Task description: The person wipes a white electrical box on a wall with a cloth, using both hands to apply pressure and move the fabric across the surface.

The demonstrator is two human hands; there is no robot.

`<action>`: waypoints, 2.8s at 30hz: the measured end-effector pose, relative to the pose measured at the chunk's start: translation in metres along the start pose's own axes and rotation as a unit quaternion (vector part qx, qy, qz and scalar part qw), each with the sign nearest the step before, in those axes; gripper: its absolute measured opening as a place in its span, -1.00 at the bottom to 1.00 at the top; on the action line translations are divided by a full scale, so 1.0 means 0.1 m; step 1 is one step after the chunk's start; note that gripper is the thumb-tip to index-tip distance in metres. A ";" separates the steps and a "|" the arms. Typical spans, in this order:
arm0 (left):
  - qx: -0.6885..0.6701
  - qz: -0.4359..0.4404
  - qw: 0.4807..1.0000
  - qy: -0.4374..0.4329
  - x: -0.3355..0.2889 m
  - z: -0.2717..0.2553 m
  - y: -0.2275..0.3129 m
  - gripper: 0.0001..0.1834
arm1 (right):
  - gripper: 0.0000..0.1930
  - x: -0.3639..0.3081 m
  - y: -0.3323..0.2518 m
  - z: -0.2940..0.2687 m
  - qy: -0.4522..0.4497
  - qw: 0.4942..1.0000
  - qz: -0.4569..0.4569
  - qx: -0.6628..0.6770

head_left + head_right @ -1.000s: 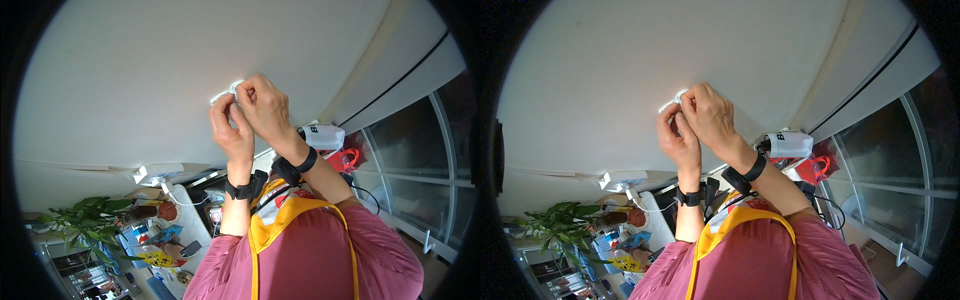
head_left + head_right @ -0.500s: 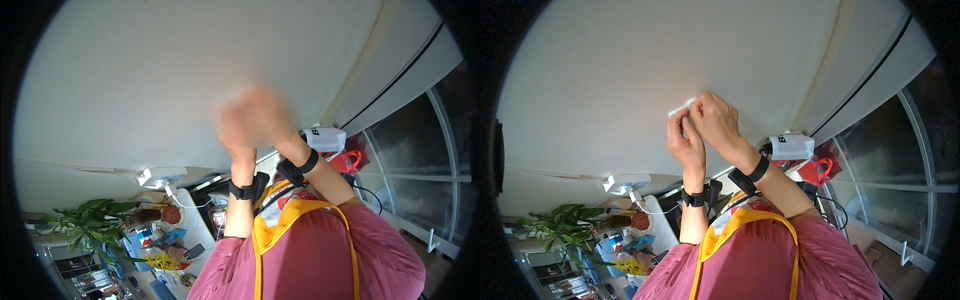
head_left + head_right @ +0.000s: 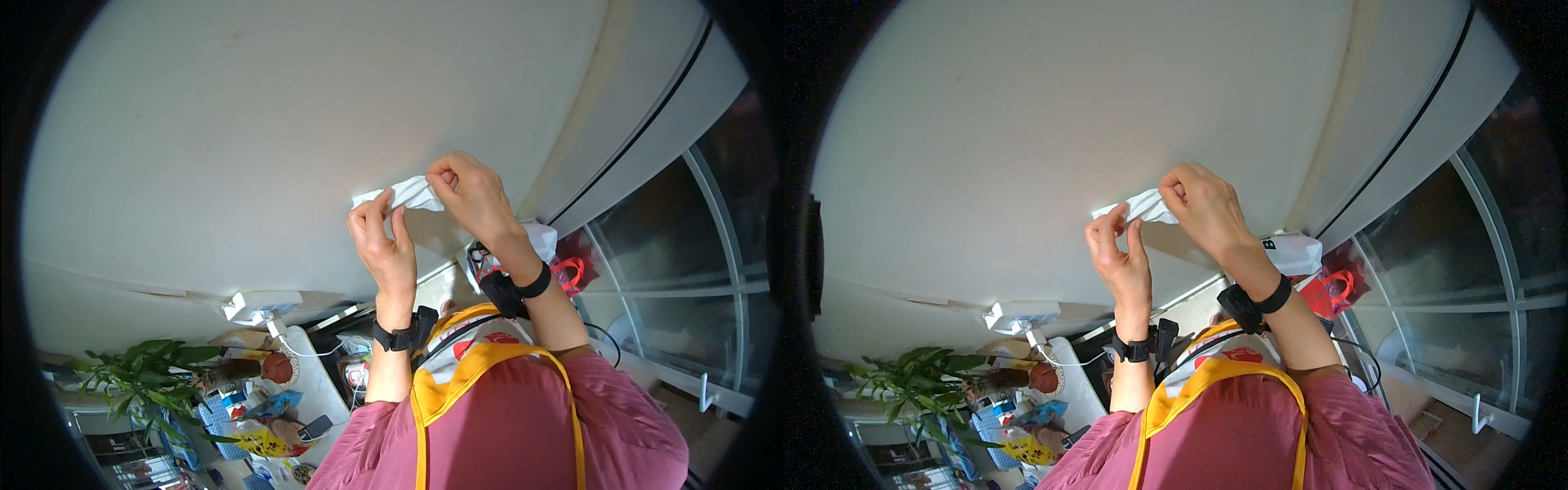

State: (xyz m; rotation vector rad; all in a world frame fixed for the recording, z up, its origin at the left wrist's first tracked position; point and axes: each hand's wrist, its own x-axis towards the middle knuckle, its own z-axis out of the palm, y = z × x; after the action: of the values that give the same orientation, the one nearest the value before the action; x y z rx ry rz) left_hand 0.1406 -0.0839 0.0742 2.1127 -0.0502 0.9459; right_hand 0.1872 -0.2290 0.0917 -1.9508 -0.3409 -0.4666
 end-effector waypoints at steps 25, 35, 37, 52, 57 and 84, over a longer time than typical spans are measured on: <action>-0.289 -0.200 0.936 -0.027 0.04 0.13 0.18 -0.73 | -0.89 0.07 0.03 0.01 0.087 0.994 0.013 0.062; -0.235 -0.166 0.957 -0.019 -0.06 0.07 0.09 -0.72 | -0.71 0.26 -0.30 0.40 0.152 0.967 -0.194 0.069; -0.234 -0.156 0.960 0.005 -0.04 0.07 0.14 -0.72 | -0.64 0.25 -0.31 0.40 0.125 0.957 -0.245 0.089; -0.248 -0.142 0.957 0.046 -0.03 -0.05 0.06 -0.73 | -0.40 0.09 0.32 0.35 0.239 0.955 -0.151 -0.085; -0.244 -0.130 0.960 0.044 0.00 -0.01 0.12 -0.72 | -0.35 -0.35 0.23 0.69 0.066 0.957 -0.206 -0.196; -0.029 0.120 0.992 0.026 0.13 0.11 0.28 -0.58 | -0.38 -0.09 0.01 0.44 0.055 0.968 -0.174 -0.174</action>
State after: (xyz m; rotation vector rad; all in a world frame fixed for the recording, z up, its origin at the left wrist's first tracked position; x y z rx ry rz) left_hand 0.1471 -0.1073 0.0965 2.0579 -0.3086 1.1249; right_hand 0.1873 -0.1889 0.0707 -2.2003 -0.5636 -0.9104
